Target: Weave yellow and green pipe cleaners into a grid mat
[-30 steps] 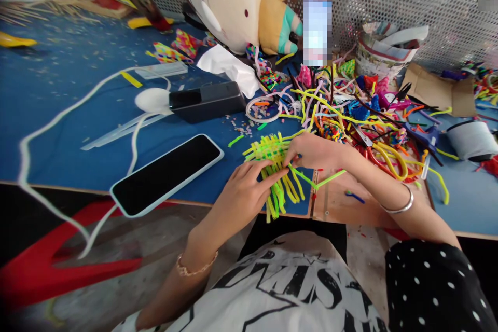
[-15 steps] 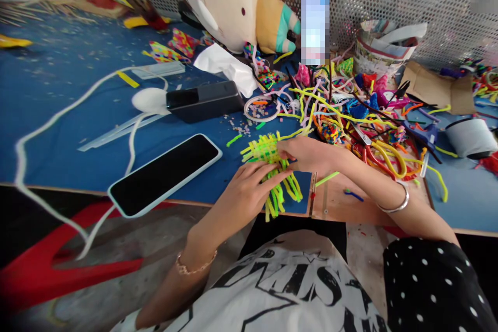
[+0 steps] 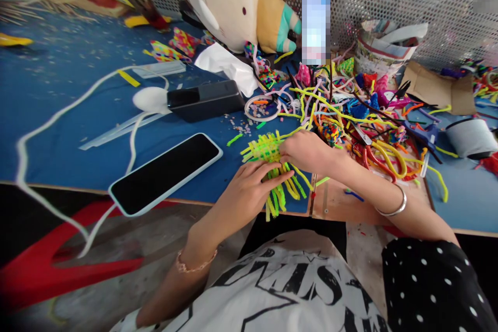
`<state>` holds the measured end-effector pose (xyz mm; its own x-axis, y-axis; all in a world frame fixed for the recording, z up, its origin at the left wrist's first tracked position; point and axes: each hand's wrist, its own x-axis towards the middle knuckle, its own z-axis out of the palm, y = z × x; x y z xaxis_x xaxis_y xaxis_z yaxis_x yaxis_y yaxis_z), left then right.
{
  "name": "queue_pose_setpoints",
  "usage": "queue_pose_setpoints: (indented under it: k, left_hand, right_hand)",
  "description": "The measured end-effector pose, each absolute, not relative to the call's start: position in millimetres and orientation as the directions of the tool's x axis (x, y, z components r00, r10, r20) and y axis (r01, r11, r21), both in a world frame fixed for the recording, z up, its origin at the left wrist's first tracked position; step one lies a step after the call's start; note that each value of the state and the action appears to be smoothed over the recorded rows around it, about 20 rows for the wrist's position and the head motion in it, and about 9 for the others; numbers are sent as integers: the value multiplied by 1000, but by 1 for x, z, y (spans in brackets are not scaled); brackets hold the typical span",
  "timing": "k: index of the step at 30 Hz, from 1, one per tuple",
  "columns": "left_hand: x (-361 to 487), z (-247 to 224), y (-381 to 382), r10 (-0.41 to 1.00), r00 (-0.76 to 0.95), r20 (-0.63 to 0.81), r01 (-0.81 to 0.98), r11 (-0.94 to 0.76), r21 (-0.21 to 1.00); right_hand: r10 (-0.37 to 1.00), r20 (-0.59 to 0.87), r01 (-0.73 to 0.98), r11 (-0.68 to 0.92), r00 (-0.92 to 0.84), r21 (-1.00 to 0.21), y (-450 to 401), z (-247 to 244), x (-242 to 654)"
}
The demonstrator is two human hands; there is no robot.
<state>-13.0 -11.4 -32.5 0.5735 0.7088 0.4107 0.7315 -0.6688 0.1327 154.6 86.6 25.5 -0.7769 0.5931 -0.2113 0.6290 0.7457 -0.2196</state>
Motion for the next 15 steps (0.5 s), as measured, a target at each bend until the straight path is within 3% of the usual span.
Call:
queue_pose_setpoints:
  k: [8, 10, 15]
  left_hand:
    - [-14, -32, -12, 724, 571, 388, 735, -661, 150]
    - [-14, -33, -12, 716, 570, 404, 734, -664, 142]
    - [-14, -33, -14, 702, 556, 446, 721, -674, 161]
  right_hand:
    - [728, -243, 757, 546, -641, -359, 92, 21, 144]
    - [723, -256, 763, 571, -642, -302, 90, 24, 141]
    - [676, -262, 705, 709, -689, -24, 76, 31, 133]
